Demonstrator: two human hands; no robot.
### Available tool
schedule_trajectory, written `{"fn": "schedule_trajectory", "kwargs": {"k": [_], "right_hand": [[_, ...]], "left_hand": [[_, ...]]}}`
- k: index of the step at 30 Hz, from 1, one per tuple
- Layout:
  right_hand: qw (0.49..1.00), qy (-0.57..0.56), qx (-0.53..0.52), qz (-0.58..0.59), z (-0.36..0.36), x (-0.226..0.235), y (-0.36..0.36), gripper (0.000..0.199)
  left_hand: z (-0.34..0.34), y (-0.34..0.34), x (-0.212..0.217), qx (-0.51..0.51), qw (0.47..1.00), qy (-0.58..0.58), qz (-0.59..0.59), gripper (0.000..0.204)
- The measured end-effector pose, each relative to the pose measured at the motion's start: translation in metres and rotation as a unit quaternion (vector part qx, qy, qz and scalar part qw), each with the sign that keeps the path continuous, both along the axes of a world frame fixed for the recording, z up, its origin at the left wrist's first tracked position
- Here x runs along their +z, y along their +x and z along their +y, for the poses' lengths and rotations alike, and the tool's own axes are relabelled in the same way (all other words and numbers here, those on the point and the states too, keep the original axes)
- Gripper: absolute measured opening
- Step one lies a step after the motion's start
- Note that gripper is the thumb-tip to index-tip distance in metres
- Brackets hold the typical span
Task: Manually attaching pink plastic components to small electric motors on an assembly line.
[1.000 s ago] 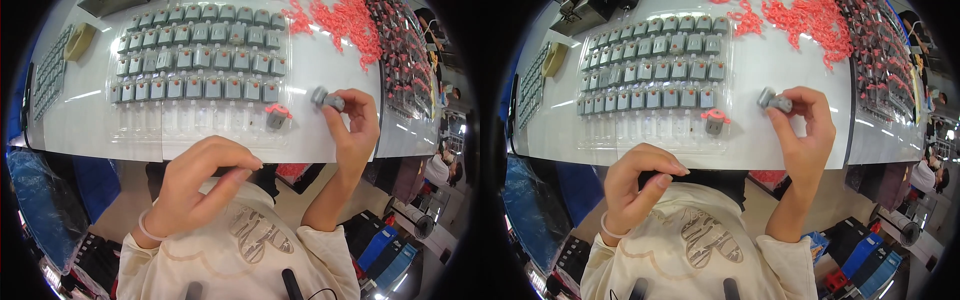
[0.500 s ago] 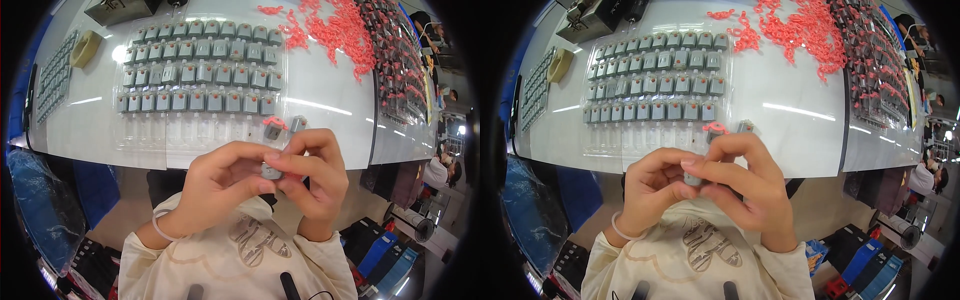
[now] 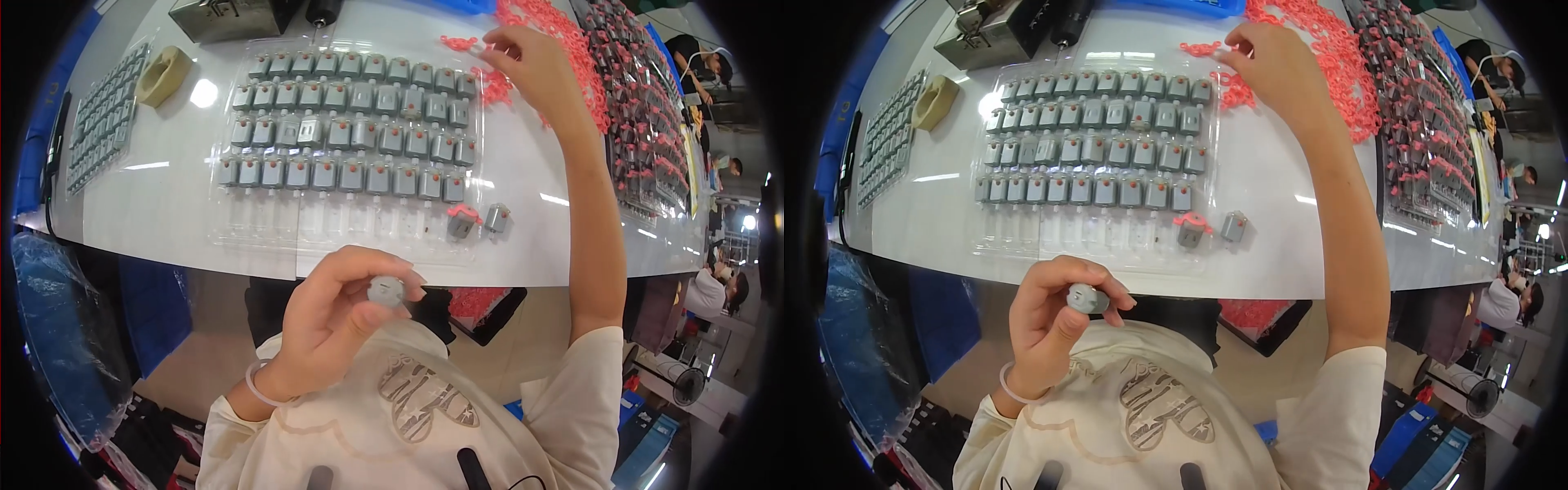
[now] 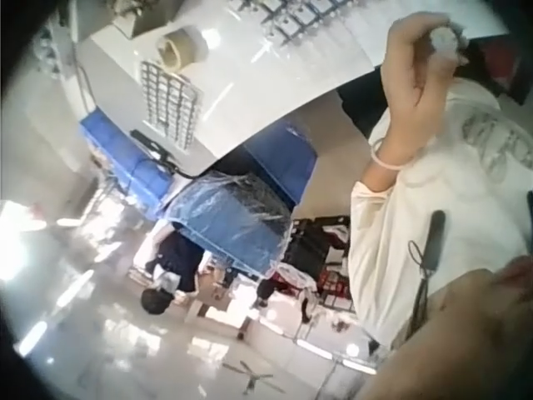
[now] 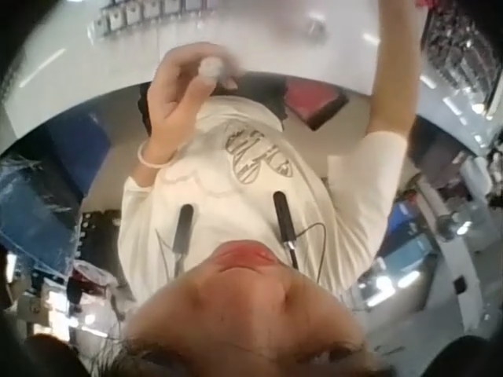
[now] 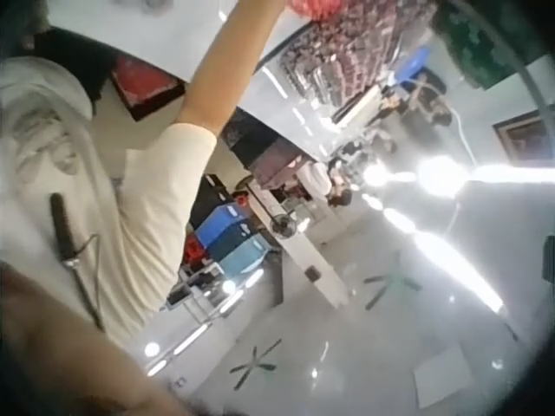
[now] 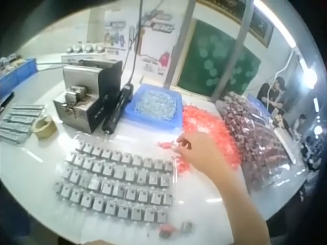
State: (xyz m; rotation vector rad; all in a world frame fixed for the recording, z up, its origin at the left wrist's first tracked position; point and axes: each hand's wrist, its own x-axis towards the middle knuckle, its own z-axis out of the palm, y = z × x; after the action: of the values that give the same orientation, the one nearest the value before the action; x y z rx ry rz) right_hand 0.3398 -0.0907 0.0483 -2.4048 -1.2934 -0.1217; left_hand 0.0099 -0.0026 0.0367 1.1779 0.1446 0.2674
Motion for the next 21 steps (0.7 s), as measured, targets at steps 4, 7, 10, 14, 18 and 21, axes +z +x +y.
{"fn": "schedule_trajectory", "kwargs": {"k": [4, 7, 10, 14, 18, 21], "right_hand": [[0.996, -0.053, 0.015, -0.065, 0.003, -0.01, 0.017, 0.023], [0.998, -0.031, -0.026, 0.038, 0.006, -0.001, 0.007, 0.02], [0.968, 0.126, -0.014, 0.215, -0.01, 0.021, -0.018, 0.014], [0.915, 0.12, 0.179, 0.342, -0.027, 0.061, -0.097, 0.013], [0.902, 0.021, 0.278, 0.33, -0.027, 0.073, -0.157, 0.014], [0.886, 0.039, 0.272, 0.375, -0.034, 0.059, -0.172, 0.017]], "left_hand": [[0.012, -0.005, -0.004, 0.008, 0.995, 0.094, -0.031, 0.034], [0.022, -0.011, -0.005, -0.003, 0.994, 0.107, -0.04, 0.038], [0.032, -0.01, -0.005, -0.023, 0.996, 0.088, 0.003, 0.043], [0.024, -0.006, 0.001, -0.035, 0.999, -0.006, 0.034, 0.043], [0.016, -0.003, -0.008, -0.054, 0.986, -0.16, 0.007, 0.03], [0.006, 0.0, -0.007, -0.03, 0.984, -0.173, -0.009, 0.026]]}}
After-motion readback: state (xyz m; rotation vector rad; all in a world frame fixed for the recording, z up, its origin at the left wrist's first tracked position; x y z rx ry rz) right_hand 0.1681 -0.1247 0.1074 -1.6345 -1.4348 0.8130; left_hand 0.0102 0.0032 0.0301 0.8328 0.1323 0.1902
